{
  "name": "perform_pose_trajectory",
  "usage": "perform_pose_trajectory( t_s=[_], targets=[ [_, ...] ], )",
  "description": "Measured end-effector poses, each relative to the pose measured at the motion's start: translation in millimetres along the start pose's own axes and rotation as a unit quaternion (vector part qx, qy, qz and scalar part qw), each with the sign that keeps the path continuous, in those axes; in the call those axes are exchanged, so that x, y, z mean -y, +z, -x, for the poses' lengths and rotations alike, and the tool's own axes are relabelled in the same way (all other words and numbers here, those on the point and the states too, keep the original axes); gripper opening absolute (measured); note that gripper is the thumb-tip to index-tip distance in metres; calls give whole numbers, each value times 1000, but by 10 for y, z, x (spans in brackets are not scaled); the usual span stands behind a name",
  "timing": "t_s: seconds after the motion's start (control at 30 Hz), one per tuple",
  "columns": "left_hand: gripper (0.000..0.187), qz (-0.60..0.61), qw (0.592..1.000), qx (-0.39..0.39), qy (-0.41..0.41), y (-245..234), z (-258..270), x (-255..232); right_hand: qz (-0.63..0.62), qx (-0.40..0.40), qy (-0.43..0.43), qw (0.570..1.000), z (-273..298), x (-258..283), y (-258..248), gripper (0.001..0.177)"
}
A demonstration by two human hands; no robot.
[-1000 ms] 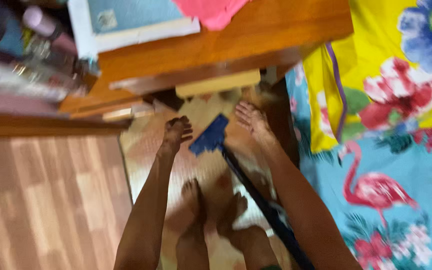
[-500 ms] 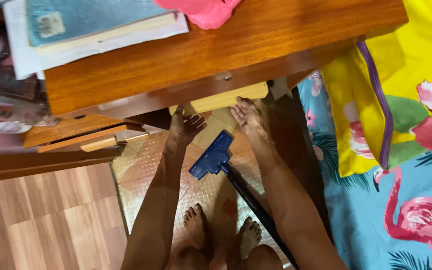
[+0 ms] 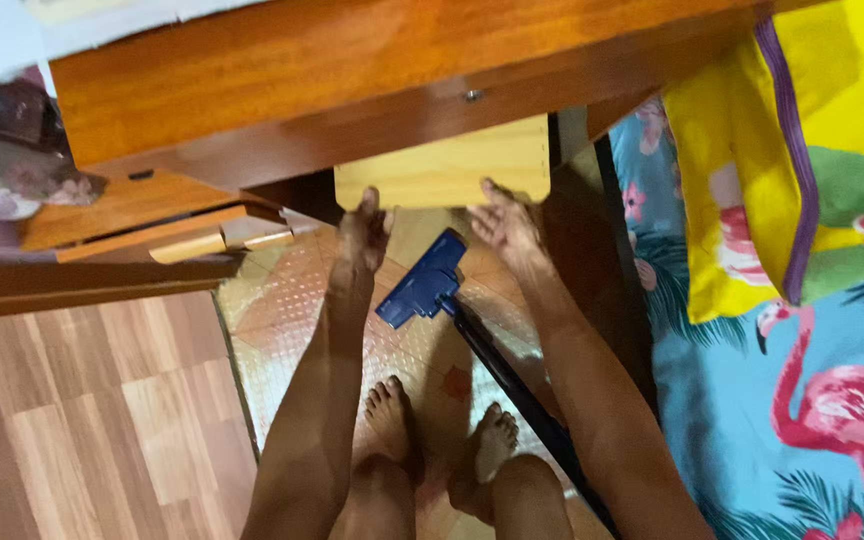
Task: The person vacuums the tiled floor of a bedroom using a handheld vacuum cleaner. They move a small wooden stool out of the way to clean underneath it and then return it to its original position. The person continues to vacuum around the bed and other furniture in the room.
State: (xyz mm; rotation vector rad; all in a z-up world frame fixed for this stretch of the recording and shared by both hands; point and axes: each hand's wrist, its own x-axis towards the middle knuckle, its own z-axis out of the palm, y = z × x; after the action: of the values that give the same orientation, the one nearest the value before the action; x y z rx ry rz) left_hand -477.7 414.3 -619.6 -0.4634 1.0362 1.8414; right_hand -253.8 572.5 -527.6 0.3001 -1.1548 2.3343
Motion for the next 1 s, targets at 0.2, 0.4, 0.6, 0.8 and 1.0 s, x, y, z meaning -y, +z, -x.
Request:
perform_pose_trajectory(
  t_s=[0.2, 0.4, 0.6, 0.8, 1.0],
  targets=[
    [20, -35, 998, 28, 37, 296, 279, -150, 42, -504, 205, 838, -45, -161, -423, 29],
    [20, -25, 1000, 9, -7, 431, 877, -115, 105, -513, 202, 828, 49, 208, -3, 23],
    [21, 10, 999, 35, -5, 352, 1478, 60, 125, -526, 215, 813, 271, 619, 762, 30],
    [22, 13, 999, -52, -4, 265, 2450, 72, 138, -529, 231, 805, 499, 953, 1645, 37],
    [22, 39, 997, -72, -2, -53, 3677, -90, 220, -532, 346, 741, 513, 1200, 2770, 40]
  ],
)
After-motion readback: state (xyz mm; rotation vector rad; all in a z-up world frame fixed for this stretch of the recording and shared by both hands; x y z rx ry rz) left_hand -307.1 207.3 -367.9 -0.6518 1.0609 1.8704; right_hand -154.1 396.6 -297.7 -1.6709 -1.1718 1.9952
